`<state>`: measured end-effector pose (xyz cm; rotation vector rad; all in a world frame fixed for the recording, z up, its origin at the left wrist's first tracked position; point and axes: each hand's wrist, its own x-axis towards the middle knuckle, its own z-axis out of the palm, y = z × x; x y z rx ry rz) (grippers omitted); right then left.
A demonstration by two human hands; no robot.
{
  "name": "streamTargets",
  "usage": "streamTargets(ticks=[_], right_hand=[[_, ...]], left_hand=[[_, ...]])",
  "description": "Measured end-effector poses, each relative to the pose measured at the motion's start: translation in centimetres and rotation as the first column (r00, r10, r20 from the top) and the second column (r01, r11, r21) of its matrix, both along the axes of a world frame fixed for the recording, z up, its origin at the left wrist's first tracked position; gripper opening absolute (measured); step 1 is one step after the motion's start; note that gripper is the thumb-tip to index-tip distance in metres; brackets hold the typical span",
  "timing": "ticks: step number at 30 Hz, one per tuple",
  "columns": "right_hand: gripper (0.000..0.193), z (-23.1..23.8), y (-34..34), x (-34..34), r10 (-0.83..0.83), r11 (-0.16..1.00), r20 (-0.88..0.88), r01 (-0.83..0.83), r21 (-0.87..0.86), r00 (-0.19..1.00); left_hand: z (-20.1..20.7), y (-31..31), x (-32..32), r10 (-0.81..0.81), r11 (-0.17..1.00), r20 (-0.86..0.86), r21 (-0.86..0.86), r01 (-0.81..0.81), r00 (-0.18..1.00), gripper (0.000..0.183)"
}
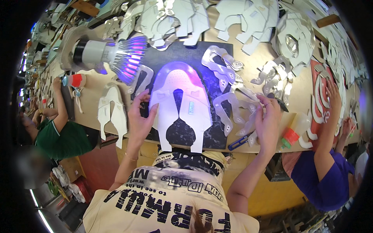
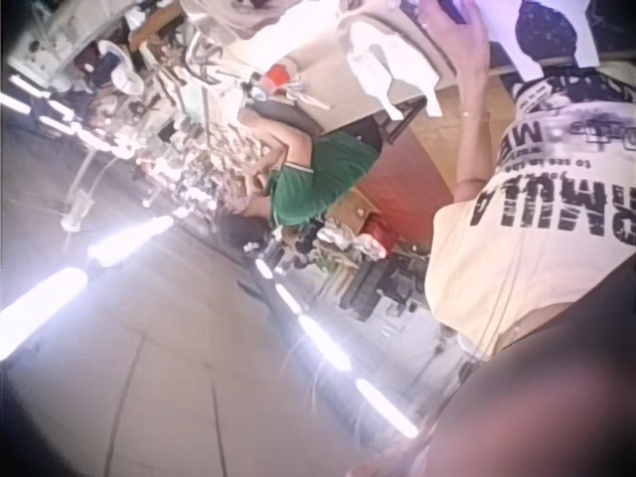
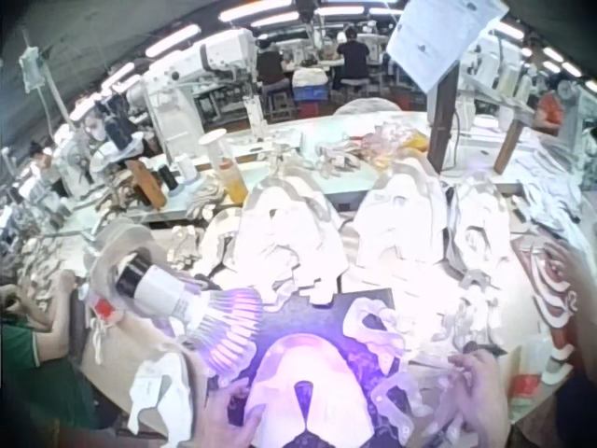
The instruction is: The person assembles white decorative cutout parts on a workbench. They apply liquid from a squeeze bottle, press and align pieces, and handle multiple cutouts one at a time under a purple curing lamp. Finished pieces are set aside on the table.
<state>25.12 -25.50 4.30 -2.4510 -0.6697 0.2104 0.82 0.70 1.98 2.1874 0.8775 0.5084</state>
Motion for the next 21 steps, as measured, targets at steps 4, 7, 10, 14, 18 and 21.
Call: streamTargets(ticks=[4, 7, 10, 14, 18, 21], right_hand=[[0.025, 0.1, -3.0, 1.0, -0.058, 0.998, 0.056, 0.058, -0.003, 0.997], [0.023, 0.3, -5.0, 1.4, -0.11, 0.992, 0.174, 0.118, -0.04, 0.979], [0.022, 0.4, -6.1, 1.4, -0.211, 0.976, 0.136, 0.216, -0.02, 0.968], [0.021, 0.1, -6.2, 1.2, -0.232, 0.972, 0.133, 0.236, -0.014, 0.963], [0.019, -0.2, -5.9, 1.2, -0.225, 0.974, 0.103, 0.228, -0.017, 0.969], [0.02, -0.1, -5.4, 0.8, -0.183, 0.98, 0.107, 0.189, -0.058, 0.977]], left_hand=[[-1.2, -0.5, -0.1, 0.038, 0.999, 0.041, 0.022, -0.039, 0.998, 0.04], [-2.0, -0.8, 0.1, 0.026, 0.996, 0.087, 0.083, -0.033, 0.996, 0.035], [-2.4, -0.9, 0.0, 0.003, 0.994, 0.102, 0.107, -0.014, 0.995, 0.032], [-2.6, -0.7, -0.2, 0.003, 0.996, 0.082, 0.083, -0.01, 0.997, 0.031], [-2.7, -0.7, -0.2, 0.017, 0.998, 0.095, 0.061, -0.022, 0.995, 0.03], [-2.6, -0.9, 0.0, 0.021, 0.996, 0.102, 0.087, -0.03, 0.995, 0.029]])
